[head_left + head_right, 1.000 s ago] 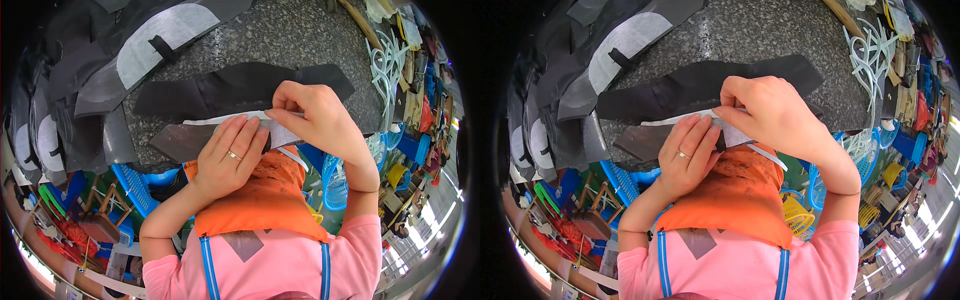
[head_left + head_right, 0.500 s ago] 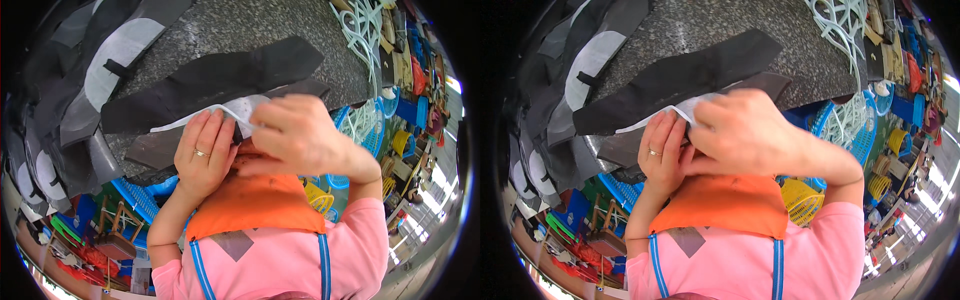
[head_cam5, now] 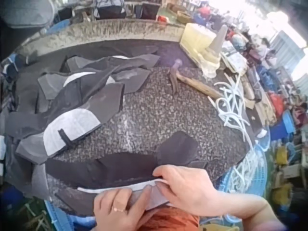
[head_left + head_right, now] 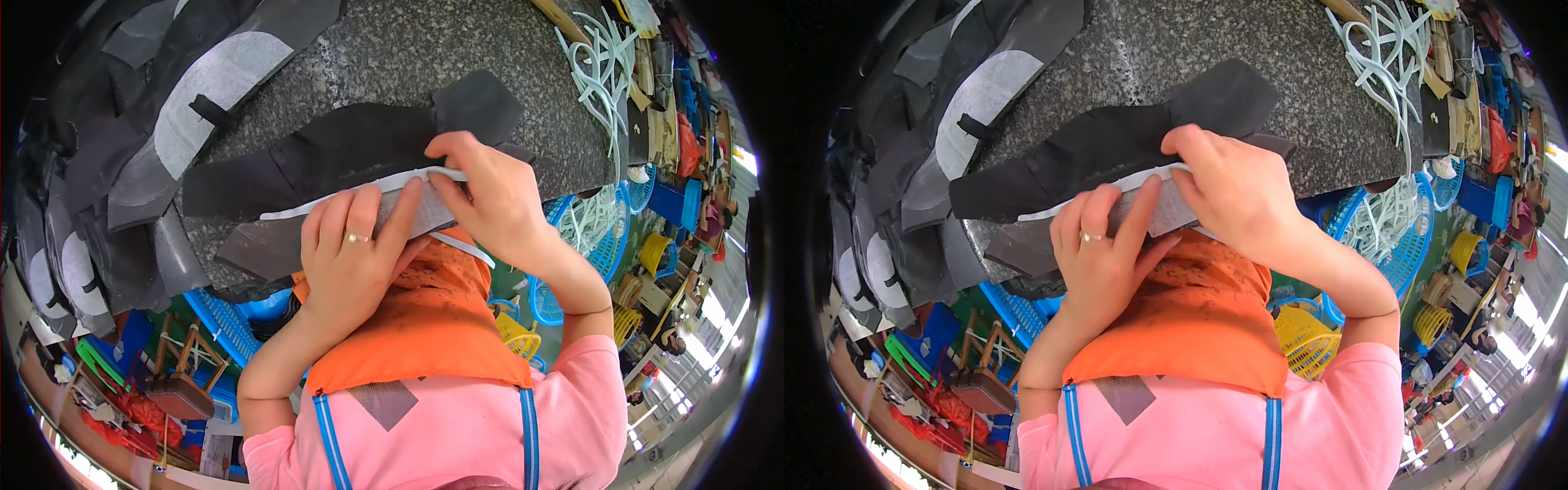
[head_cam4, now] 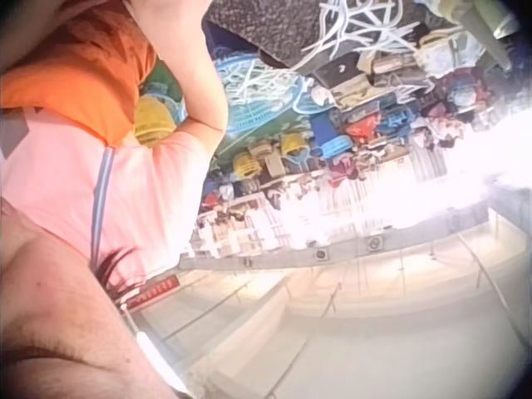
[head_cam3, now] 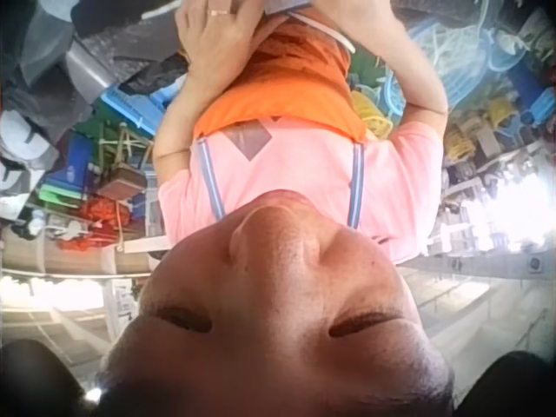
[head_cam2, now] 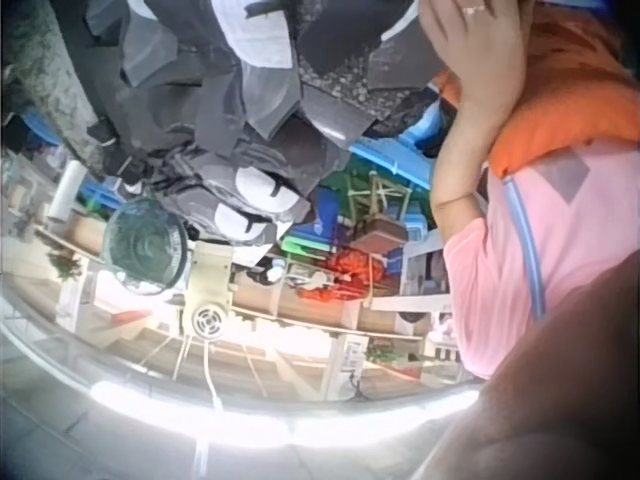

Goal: The person applies adhesive strips to the edges of black fabric shoe components, folds the edges over to secure them, and occasionally uses a hammer to press the seams flat on a work bench.

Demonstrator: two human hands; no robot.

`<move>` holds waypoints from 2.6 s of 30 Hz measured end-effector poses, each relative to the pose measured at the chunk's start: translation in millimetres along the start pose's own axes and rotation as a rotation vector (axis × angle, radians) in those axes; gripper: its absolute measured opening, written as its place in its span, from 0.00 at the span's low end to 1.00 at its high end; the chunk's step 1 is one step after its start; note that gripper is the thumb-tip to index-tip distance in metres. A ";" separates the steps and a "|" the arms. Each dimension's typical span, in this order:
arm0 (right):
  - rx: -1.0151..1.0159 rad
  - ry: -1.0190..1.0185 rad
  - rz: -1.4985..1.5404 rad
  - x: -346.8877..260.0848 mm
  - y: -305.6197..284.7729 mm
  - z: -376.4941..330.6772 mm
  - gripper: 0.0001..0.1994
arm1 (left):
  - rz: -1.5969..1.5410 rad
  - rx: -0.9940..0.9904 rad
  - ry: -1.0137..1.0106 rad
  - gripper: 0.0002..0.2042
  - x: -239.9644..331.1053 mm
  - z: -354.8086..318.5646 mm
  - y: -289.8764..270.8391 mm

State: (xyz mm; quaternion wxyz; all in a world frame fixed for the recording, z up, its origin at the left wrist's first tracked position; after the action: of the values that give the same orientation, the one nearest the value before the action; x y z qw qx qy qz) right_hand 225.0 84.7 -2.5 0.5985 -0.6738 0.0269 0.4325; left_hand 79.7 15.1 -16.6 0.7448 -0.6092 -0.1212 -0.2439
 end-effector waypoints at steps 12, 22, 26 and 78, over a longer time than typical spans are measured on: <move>0.054 0.192 0.009 28.4 -28.7 -16.0 0.08 | 0.060 -0.154 0.096 0.34 -1.1 16.6 1.4; 0.006 -0.110 -0.516 20.5 -66.5 26.0 0.21 | 0.269 0.050 0.114 0.12 8.7 -8.5 -11.9; -0.135 -0.349 -0.498 -45.9 0.1 56.3 0.29 | -0.061 -0.104 -0.118 0.07 5.6 10.0 -12.8; -0.255 -0.396 -0.422 4.1 -31.7 -5.2 0.16 | -0.419 -0.110 -0.134 0.12 7.0 32.6 -18.5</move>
State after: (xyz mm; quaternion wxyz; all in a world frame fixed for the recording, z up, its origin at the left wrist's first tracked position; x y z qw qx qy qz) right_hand 247.9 91.4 19.4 0.5795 -0.6367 -0.2851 0.4213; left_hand 80.0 42.5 9.9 0.6339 -0.6253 -0.2806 -0.3585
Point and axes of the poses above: each hand's wrist, its own z-axis towards the middle knuckle, its own y-axis out of the palm, x = y × z, the point moved 6 cm from there along z, towards the middle knuckle, and after that the axes turned 13 degrees about -y, right-handed, at the moved point
